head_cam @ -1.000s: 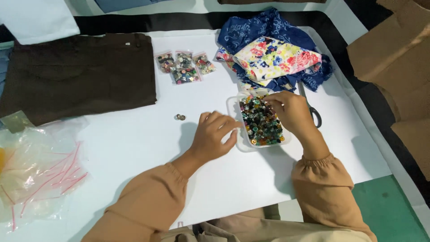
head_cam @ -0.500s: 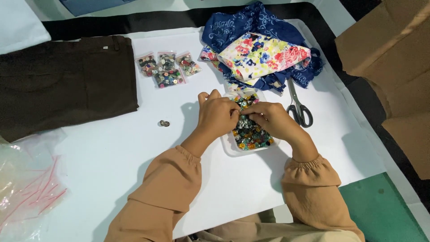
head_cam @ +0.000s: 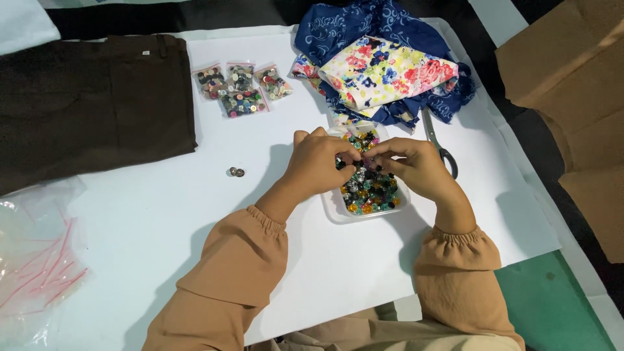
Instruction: Sorting small silver buttons into plastic bags and colorful buttons into a plastic tray.
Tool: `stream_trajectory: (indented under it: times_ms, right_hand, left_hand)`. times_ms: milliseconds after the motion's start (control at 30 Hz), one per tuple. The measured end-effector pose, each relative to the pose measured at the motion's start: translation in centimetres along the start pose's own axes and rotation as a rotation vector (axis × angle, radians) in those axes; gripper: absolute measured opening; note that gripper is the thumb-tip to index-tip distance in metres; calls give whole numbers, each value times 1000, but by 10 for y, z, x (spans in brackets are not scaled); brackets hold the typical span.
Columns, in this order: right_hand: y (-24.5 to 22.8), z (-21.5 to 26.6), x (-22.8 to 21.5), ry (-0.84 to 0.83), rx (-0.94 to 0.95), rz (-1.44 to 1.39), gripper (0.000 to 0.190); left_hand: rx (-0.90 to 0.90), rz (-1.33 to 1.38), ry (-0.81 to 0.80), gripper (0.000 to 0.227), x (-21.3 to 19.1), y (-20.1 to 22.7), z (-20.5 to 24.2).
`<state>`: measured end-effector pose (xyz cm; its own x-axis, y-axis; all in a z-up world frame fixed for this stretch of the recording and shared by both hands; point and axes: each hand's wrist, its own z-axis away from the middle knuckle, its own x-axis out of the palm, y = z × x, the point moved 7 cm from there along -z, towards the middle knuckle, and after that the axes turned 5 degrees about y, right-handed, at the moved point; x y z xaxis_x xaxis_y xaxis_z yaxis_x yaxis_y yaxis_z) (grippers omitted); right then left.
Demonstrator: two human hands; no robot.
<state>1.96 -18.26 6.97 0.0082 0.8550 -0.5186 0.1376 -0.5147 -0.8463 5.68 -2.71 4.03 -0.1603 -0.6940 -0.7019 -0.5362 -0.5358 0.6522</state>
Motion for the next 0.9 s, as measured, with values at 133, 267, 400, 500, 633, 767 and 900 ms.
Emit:
stream_trajectory:
  times_ms: [133, 267, 400, 500, 633, 767, 900]
  right_hand:
    - [-5, 0, 0, -7, -20, 49, 28]
    - [-12, 3, 4, -71, -60, 159, 24]
    - [-13, 3, 11, -129, -101, 228, 28]
    - [-11, 2, 15, -136, -140, 284, 28]
    - [-5, 0, 18, -122, -149, 338, 25]
    - [4, -3, 15, -80, -133, 330, 24]
    - [4, -4, 13, -72, -111, 278, 20]
  left_hand:
    - [17, -24, -50, 18, 3, 4, 4]
    - [39, -106, -59, 16, 11, 0, 3]
    - [35, -138, -22, 6, 15, -4, 2]
    - [29, -130, -7, 6, 19, -10, 1]
    - [7, -95, -7, 6, 18, -12, -2]
    - [-4, -41, -11, 9, 14, -12, -3]
    - [-11, -21, -5, 11, 14, -13, -3]
